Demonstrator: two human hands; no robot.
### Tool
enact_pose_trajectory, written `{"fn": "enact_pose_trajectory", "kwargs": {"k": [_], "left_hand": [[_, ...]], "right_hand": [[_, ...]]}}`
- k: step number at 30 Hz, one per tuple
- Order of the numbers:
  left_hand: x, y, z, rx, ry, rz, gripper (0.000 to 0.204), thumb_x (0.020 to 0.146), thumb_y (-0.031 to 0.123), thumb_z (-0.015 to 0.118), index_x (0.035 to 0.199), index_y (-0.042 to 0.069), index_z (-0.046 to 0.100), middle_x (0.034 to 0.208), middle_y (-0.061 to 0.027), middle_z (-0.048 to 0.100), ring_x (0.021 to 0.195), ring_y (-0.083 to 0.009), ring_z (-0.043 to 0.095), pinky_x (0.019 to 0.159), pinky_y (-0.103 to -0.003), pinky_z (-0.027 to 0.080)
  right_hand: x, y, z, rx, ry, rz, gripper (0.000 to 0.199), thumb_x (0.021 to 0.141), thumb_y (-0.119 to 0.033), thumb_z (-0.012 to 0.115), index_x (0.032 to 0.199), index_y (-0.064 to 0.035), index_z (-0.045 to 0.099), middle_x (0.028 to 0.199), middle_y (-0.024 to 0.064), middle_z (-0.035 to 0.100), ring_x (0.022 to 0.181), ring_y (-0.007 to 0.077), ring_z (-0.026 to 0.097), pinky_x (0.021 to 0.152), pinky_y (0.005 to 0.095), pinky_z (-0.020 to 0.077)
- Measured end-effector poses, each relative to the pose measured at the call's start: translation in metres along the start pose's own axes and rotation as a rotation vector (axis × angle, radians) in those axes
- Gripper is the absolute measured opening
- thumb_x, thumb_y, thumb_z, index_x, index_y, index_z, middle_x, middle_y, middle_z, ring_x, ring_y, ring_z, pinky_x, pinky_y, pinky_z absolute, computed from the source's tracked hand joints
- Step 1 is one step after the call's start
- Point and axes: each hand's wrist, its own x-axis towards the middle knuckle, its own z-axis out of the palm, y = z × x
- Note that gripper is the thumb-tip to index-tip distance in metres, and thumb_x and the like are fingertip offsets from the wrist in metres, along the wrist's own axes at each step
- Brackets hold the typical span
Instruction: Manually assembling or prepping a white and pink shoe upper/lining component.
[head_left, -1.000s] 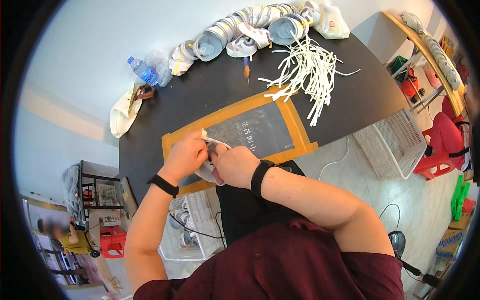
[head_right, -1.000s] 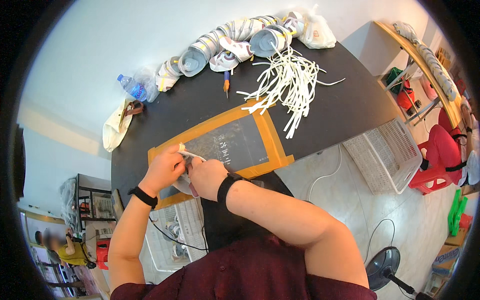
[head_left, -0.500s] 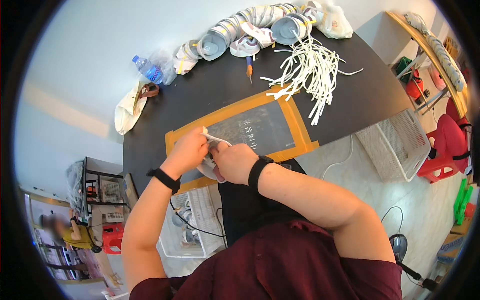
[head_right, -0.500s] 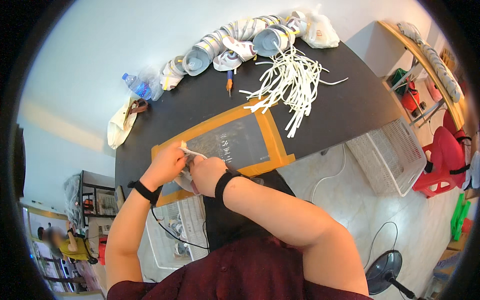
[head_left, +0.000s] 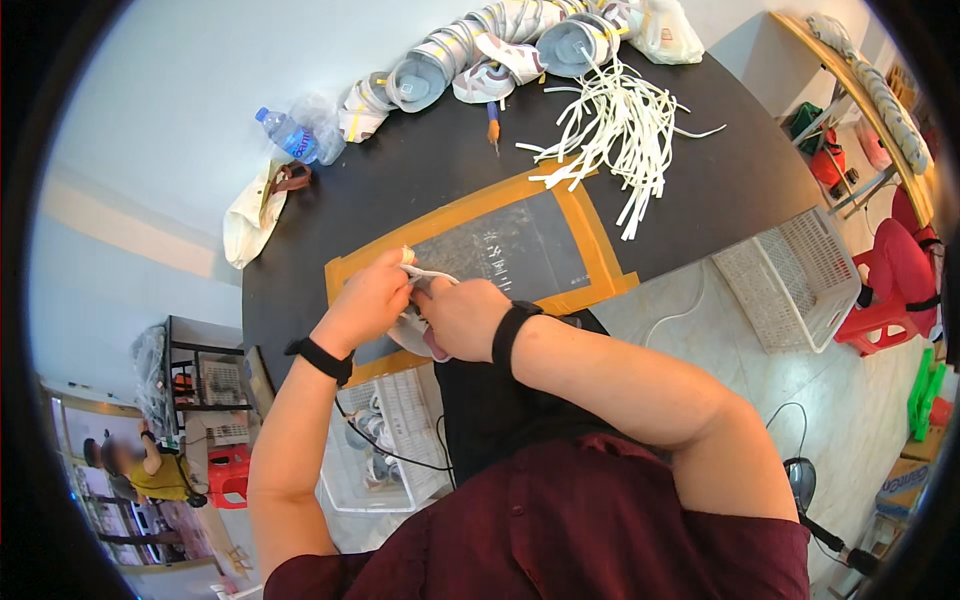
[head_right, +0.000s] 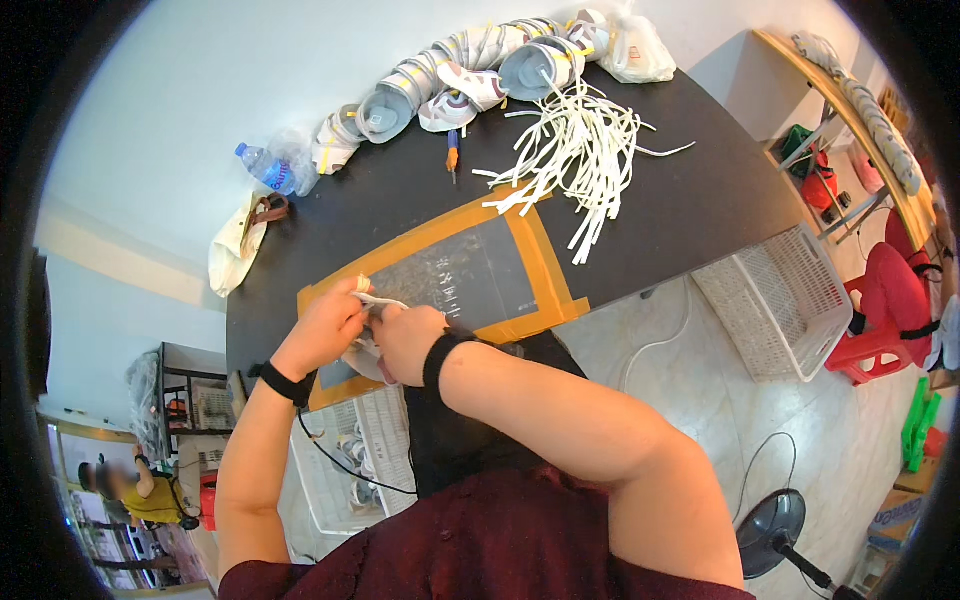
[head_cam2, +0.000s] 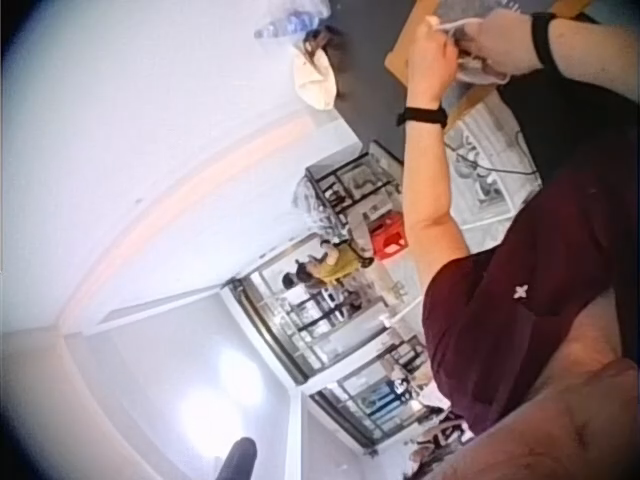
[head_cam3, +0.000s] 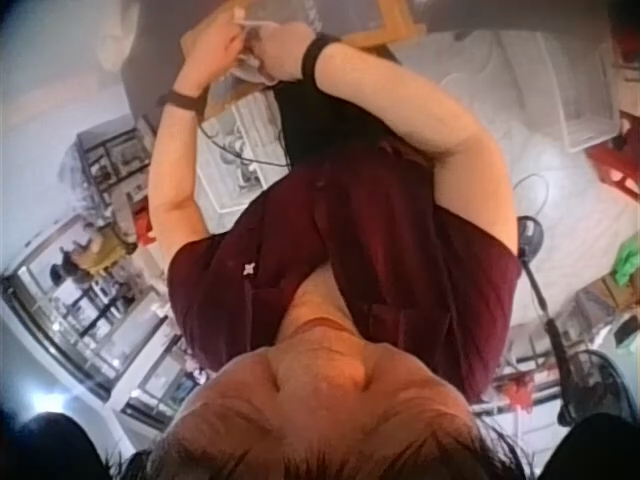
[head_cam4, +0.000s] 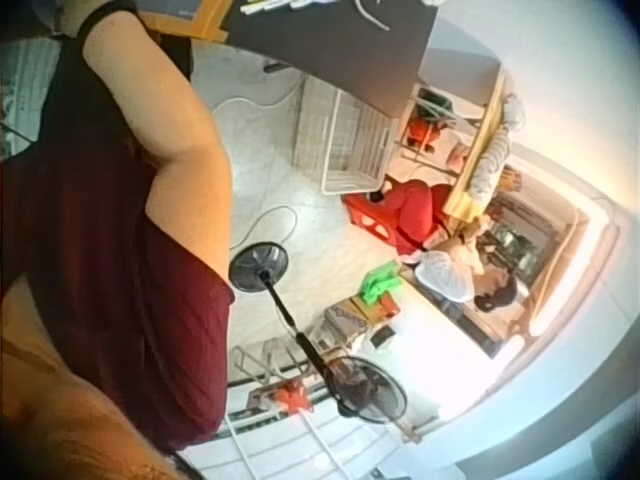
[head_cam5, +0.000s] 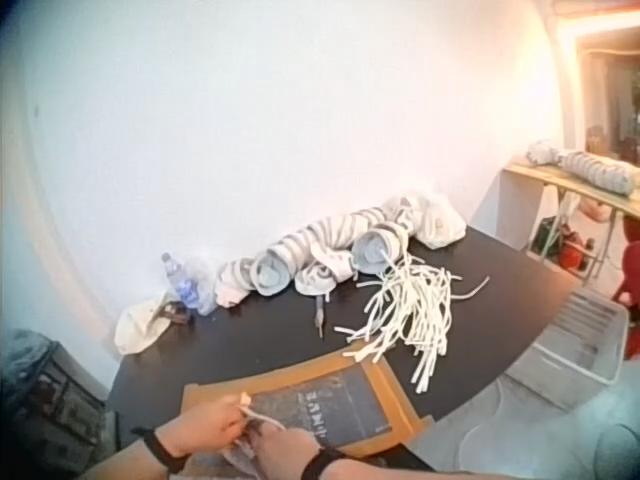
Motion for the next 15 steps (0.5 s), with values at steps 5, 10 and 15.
{"fn": "enact_pose_trajectory", "kwargs": {"k": [5,10,15], "left_hand": [[-0.009,0.001,0.002,0.006,0.029,0.001,0.01,0.083,0.003,0.056,0.078,-0.005,0.058,0.127,-0.0208,0.056,0.104,-0.0374,0.059,0.087,-0.039,0.049],[-0.005,0.0,0.0,0.015,0.072,0.033,0.011,0.084,0.003,0.056,0.078,-0.006,0.057,0.125,-0.0202,0.058,0.104,-0.0376,0.06,0.087,-0.04,0.049],[-0.005,-0.002,0.0,0.007,0.058,0.043,0.01,0.084,0.002,0.055,0.079,-0.005,0.057,0.123,-0.0196,0.059,0.106,-0.0373,0.059,0.088,-0.039,0.049]], "right_hand": [[0.009,-0.005,-0.009,-0.032,-0.216,0.018,0.055,0.083,-0.027,0.064,0.132,-0.0058,0.054,0.104,0.0195,0.061,0.081,0.035,0.068,0.071,0.0432,0.0551],[-0.005,0.003,-0.001,0.059,-0.021,-0.039,0.054,0.083,-0.027,0.063,0.132,-0.0055,0.054,0.103,0.0196,0.061,0.08,0.0349,0.068,0.071,0.043,0.0551],[-0.001,0.003,-0.001,0.022,-0.004,-0.051,0.057,0.083,-0.027,0.063,0.135,-0.007,0.053,0.103,0.0197,0.061,0.081,0.0353,0.067,0.071,0.0427,0.055]]}}
